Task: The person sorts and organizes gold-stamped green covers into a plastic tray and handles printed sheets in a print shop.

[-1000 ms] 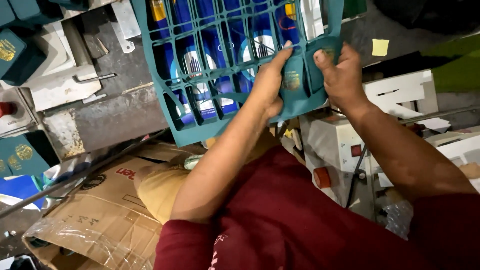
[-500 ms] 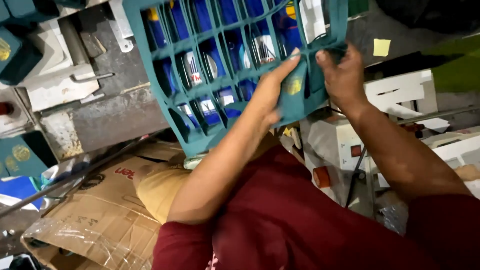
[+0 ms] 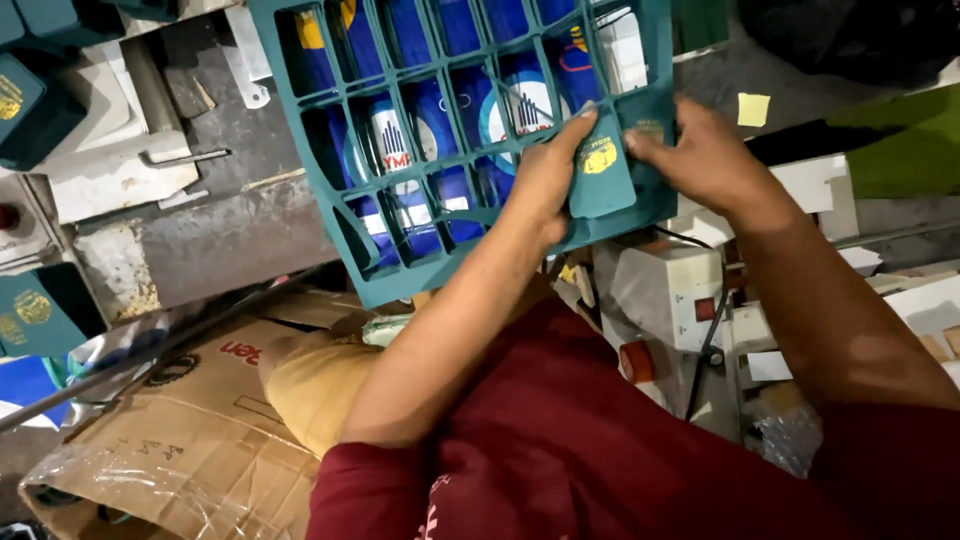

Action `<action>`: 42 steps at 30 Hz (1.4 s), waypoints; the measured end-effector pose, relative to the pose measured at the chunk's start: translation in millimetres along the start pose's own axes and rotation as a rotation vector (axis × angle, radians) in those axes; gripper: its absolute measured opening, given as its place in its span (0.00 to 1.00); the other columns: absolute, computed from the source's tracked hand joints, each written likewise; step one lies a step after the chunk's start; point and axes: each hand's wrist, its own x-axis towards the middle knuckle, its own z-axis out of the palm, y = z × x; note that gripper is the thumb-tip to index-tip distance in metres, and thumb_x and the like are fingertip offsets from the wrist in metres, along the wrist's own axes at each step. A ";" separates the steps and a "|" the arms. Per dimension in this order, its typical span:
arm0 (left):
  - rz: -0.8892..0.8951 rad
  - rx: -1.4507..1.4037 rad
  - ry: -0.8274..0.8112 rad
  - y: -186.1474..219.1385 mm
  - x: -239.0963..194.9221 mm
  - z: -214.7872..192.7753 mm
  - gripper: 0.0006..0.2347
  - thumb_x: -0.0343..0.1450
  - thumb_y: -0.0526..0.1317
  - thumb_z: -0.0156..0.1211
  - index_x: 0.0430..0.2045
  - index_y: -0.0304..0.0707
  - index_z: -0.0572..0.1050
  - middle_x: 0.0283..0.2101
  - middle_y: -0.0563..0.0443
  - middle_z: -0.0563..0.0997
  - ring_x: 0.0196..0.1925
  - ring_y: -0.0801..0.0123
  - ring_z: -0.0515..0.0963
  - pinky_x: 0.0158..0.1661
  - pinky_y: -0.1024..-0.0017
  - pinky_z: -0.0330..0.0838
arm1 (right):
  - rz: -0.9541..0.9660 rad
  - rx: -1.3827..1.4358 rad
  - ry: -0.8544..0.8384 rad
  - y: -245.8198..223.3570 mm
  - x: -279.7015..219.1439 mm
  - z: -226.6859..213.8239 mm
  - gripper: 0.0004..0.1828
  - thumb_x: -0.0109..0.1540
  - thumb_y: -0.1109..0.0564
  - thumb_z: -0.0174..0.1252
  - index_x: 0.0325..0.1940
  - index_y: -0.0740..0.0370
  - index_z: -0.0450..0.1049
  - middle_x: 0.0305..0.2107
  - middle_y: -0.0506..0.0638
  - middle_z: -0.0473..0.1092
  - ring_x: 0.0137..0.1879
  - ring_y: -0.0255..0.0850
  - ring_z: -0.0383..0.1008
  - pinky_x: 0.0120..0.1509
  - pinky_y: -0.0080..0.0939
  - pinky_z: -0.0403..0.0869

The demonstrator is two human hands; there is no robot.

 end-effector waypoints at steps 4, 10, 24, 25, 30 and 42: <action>0.045 0.042 0.021 0.5 -6.7 1.9 0.17 0.71 0.48 0.62 0.38 0.27 0.80 0.36 0.43 0.84 0.33 0.62 0.85 0.35 0.64 0.81 | -0.009 0.058 -0.100 4.2 -2.6 -4.0 0.32 0.62 0.46 0.65 0.65 0.64 0.68 0.52 0.57 0.76 0.57 0.47 0.77 0.59 0.51 0.76; 0.085 -0.029 -0.020 -3.6 -0.4 0.8 0.18 0.71 0.47 0.62 0.47 0.30 0.80 0.40 0.46 0.84 0.35 0.66 0.84 0.36 0.66 0.80 | -0.183 -0.267 0.140 -29.7 -26.0 -19.1 0.47 0.62 0.39 0.69 0.78 0.62 0.58 0.60 0.66 0.67 0.65 0.58 0.69 0.64 0.57 0.70; 0.085 0.059 0.062 0.2 4.6 -1.3 0.19 0.67 0.50 0.63 0.39 0.29 0.80 0.38 0.44 0.83 0.37 0.61 0.82 0.38 0.64 0.76 | -0.878 -0.766 -0.152 -65.5 -23.9 -4.8 0.45 0.53 0.31 0.70 0.67 0.55 0.68 0.61 0.55 0.64 0.70 0.55 0.62 0.76 0.64 0.57; 0.093 0.070 0.052 -0.3 5.0 0.6 0.19 0.67 0.50 0.63 0.39 0.29 0.81 0.38 0.44 0.83 0.37 0.61 0.82 0.37 0.65 0.76 | -0.844 -0.773 -0.164 -67.8 -24.4 -6.2 0.45 0.52 0.32 0.70 0.66 0.54 0.68 0.61 0.54 0.65 0.71 0.54 0.62 0.77 0.64 0.56; 0.044 0.044 0.046 -1.2 5.3 -0.6 0.20 0.67 0.51 0.61 0.39 0.28 0.80 0.37 0.42 0.84 0.35 0.59 0.83 0.35 0.63 0.77 | -0.796 -0.827 -0.183 -75.9 -26.0 -7.2 0.42 0.50 0.33 0.71 0.63 0.53 0.72 0.61 0.50 0.66 0.72 0.51 0.63 0.80 0.64 0.52; 0.005 -0.021 0.025 -5.5 11.0 -7.3 0.23 0.68 0.56 0.59 0.39 0.31 0.79 0.37 0.43 0.83 0.35 0.60 0.83 0.38 0.62 0.78 | -0.798 -0.676 -0.012 -71.6 -9.6 -7.5 0.25 0.59 0.38 0.72 0.52 0.54 0.80 0.43 0.48 0.77 0.55 0.45 0.77 0.82 0.62 0.55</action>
